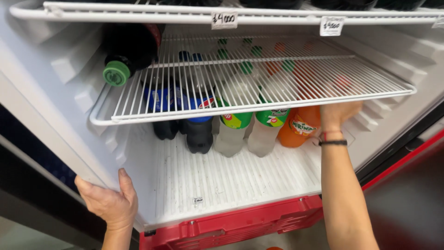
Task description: The person cleans and restacks beverage bottles in a reach-in refrigerator.
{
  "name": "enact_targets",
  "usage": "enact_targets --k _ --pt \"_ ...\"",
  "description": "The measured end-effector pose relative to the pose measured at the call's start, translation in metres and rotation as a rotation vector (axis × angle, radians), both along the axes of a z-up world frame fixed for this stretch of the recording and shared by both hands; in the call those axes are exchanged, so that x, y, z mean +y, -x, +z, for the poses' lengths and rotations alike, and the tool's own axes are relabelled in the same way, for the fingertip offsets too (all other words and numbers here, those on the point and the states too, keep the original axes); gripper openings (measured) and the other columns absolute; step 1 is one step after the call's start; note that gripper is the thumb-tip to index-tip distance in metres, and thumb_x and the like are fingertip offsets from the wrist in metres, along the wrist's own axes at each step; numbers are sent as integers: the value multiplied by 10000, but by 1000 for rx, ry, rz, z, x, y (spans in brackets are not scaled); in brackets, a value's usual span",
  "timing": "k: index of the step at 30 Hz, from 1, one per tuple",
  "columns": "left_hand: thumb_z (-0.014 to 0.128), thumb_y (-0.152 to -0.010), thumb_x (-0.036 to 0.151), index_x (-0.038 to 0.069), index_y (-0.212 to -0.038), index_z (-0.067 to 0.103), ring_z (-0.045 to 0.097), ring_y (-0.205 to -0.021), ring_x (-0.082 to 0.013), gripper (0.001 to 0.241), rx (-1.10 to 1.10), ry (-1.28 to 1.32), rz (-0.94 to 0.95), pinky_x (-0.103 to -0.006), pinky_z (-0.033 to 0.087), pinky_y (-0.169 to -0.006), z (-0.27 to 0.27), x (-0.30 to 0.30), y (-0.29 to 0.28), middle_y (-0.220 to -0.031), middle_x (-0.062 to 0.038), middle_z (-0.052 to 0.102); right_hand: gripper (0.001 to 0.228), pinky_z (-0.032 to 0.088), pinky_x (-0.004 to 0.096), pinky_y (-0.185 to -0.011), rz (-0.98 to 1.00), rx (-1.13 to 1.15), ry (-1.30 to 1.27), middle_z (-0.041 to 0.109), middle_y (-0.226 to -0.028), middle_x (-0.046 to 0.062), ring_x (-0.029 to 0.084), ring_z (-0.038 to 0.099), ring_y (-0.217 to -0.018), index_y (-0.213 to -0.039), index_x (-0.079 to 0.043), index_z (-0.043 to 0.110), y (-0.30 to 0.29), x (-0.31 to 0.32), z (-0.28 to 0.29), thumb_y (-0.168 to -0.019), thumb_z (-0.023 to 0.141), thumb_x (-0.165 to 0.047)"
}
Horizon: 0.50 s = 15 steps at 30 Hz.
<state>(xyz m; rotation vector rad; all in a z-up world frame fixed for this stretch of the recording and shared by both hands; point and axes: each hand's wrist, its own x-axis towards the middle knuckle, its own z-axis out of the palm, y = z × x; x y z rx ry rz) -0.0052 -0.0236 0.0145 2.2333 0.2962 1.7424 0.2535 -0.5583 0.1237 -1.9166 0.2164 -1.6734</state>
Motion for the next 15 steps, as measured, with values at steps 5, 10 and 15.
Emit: enact_targets --k 5,10,15 --pt "774 -1024 168 -104 -1564 206 566 -1153 -501 829 -27 20 -31 -528 478 -999 -9 3 -5 -1334 -328 510 220 508 477 -780 -123 -168 207 650 -989 166 380 639 -888 -1013 -9 637 96 20 -24 -873 766 -120" --pt "776 -1017 163 -97 -1556 223 544 -1253 -540 814 -56 -9 1 -555 456 -1109 -10 1 -5 -1408 -361 491 160 493 489 -788 -80 -139 161 619 -956 167 393 607 -876 -943 9 583 143 27 -79 -842 703 -20" --pt "765 -990 151 -100 -1546 233 549 -1244 -520 809 -66 33 -45 -540 454 -1099 -3 -1 -4 -1393 -342 508 129 499 429 -780 89 -127 311 608 -936 178 345 618 -857 -949 13 590 192 40 -74 -863 678 52"
